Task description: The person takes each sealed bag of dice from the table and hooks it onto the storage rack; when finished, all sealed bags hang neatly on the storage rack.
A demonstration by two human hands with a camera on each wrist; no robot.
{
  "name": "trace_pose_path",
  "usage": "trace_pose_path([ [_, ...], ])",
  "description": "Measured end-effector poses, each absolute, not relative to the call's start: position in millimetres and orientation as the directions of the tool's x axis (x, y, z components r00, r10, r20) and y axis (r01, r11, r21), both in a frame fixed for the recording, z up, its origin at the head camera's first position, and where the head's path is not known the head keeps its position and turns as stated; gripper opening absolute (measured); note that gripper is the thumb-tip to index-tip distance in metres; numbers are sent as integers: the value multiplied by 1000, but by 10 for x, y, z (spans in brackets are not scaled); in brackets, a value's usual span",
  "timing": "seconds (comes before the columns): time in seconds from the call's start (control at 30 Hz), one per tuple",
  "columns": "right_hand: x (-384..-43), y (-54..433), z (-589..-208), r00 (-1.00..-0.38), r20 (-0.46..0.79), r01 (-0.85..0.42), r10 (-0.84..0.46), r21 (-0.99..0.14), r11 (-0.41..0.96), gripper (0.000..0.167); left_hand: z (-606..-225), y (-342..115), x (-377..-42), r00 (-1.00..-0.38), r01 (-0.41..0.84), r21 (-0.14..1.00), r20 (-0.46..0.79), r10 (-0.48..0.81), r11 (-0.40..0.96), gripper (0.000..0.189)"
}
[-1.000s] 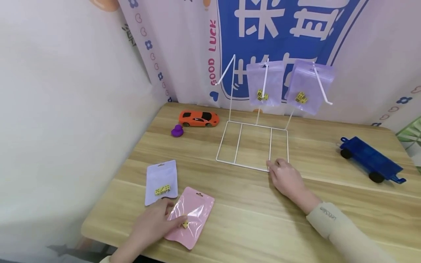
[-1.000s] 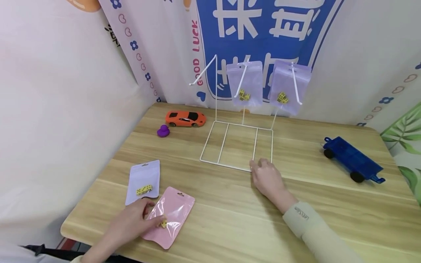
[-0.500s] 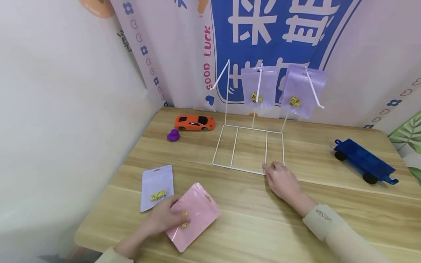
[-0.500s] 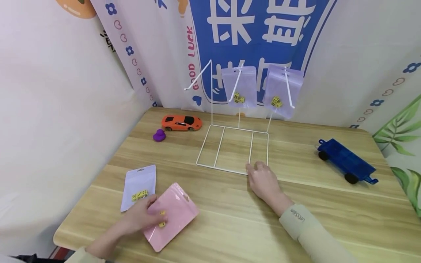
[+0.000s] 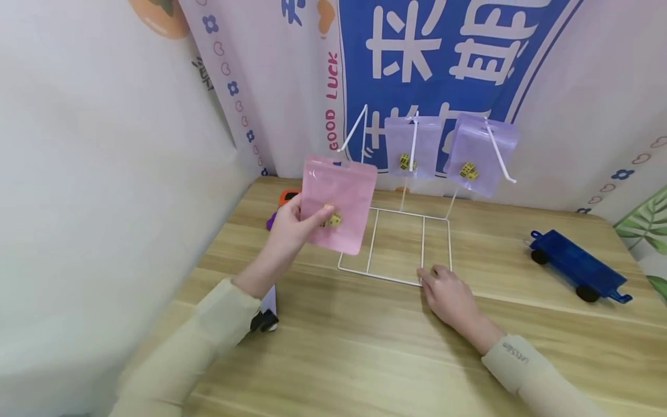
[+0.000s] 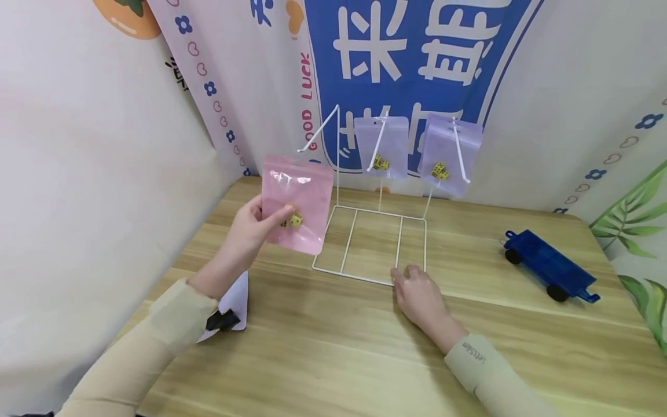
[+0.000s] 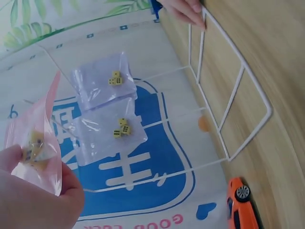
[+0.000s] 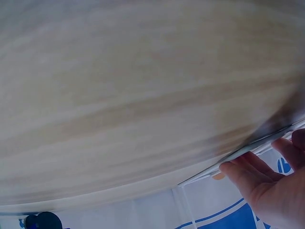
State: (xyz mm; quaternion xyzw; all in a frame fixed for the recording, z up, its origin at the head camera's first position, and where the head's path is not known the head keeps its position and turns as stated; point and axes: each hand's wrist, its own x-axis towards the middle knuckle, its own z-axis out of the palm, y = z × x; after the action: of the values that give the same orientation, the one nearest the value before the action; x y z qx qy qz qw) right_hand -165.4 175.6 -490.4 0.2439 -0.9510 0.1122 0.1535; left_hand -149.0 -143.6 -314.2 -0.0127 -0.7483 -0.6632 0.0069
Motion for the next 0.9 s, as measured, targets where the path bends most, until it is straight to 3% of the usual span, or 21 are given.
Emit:
trace_pose_path([
  [0.4, -1663, 1741, -4942, -836, 353, -489, -420, -133, 862, 28, -3219, -1305, -1765, -996, 50, 998, 52, -79, 26, 40],
  [0.9, -1703, 1786, -4956, -828, 355, -498, -435, -106, 861, 31, -3266, -1219, -2059, -995, -29, 999, -31, -92, -25, 42],
])
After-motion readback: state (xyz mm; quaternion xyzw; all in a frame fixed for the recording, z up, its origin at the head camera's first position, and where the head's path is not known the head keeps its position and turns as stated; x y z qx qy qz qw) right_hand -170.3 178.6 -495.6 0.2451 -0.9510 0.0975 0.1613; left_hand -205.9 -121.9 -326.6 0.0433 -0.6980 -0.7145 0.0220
